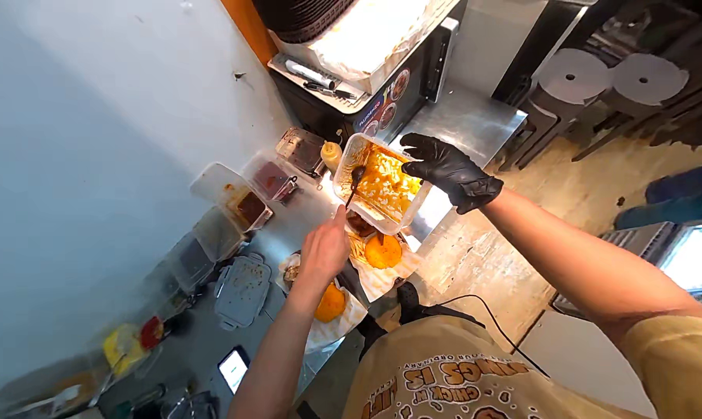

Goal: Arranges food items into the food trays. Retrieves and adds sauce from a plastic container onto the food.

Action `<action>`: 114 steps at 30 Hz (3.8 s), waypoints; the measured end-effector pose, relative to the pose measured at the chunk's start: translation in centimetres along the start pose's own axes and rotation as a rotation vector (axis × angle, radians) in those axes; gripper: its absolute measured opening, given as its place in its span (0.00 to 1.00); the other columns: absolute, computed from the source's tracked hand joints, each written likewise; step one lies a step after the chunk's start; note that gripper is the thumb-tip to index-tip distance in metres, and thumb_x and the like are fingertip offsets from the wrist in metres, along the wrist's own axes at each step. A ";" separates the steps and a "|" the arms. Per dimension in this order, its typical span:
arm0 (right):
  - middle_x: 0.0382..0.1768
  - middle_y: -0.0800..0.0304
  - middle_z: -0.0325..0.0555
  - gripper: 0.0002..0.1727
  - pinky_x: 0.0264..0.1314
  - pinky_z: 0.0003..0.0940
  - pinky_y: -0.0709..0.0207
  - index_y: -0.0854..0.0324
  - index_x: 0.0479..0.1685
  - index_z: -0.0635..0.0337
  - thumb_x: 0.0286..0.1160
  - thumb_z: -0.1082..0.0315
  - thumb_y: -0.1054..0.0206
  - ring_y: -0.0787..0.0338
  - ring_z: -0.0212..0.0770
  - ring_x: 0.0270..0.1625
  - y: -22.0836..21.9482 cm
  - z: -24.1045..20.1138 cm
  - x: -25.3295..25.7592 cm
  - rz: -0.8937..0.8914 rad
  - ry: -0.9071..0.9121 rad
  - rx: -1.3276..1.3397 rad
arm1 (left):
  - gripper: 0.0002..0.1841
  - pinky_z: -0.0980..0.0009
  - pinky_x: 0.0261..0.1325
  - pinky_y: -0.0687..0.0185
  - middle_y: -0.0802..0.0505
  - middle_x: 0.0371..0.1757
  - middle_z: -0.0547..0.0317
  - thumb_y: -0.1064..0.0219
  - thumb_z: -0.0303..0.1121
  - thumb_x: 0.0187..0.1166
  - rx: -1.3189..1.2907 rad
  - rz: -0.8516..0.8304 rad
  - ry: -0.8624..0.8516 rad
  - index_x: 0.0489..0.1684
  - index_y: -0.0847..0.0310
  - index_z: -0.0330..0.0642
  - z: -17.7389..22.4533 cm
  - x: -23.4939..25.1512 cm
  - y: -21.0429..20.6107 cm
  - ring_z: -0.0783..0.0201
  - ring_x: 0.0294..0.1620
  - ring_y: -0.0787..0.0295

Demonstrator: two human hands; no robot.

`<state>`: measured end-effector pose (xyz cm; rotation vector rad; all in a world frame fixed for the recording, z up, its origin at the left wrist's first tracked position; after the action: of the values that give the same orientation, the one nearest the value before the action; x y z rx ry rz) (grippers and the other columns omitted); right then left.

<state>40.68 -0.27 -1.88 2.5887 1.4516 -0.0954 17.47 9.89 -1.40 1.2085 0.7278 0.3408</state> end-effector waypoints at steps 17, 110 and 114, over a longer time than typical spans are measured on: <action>0.71 0.13 0.42 0.40 0.73 0.42 0.20 0.27 0.83 0.46 0.64 0.63 0.19 0.13 0.36 0.70 -0.4 -3.3 2.3 -0.137 0.099 -0.333 | 0.23 0.42 0.45 0.13 0.07 0.44 0.38 0.42 0.27 0.84 0.363 0.085 -0.228 0.78 0.23 0.40 -1.3 0.4 4.0 0.38 0.47 0.07; 0.58 0.10 0.45 0.27 0.59 0.32 0.17 0.19 0.71 0.54 0.70 0.61 0.22 0.11 0.30 0.53 -1.1 -2.1 0.8 -0.007 -0.023 -0.324 | 0.27 0.41 0.54 0.15 0.08 0.51 0.38 0.51 0.29 0.90 -0.182 0.242 -0.033 0.90 0.35 0.45 -0.5 0.6 -1.2 0.40 0.51 0.07; 0.59 0.10 0.46 0.28 0.63 0.39 0.18 0.18 0.70 0.52 0.68 0.58 0.21 0.11 0.34 0.57 -1.3 -2.2 1.4 0.010 0.001 -0.339 | 0.26 0.39 0.48 0.13 0.08 0.49 0.37 0.47 0.31 0.90 -0.096 0.090 0.023 0.88 0.34 0.44 -0.7 -1.4 -2.6 0.37 0.49 0.07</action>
<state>40.25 1.98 -0.10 2.3211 1.3226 0.1409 15.64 8.64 -3.44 1.1496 0.6705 0.4598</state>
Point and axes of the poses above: each hand's wrist, its own x-axis towards the middle knuckle, its own y-axis out of the back of the hand, z = x × y, the point moved 6 cm from there along x, towards the middle knuckle
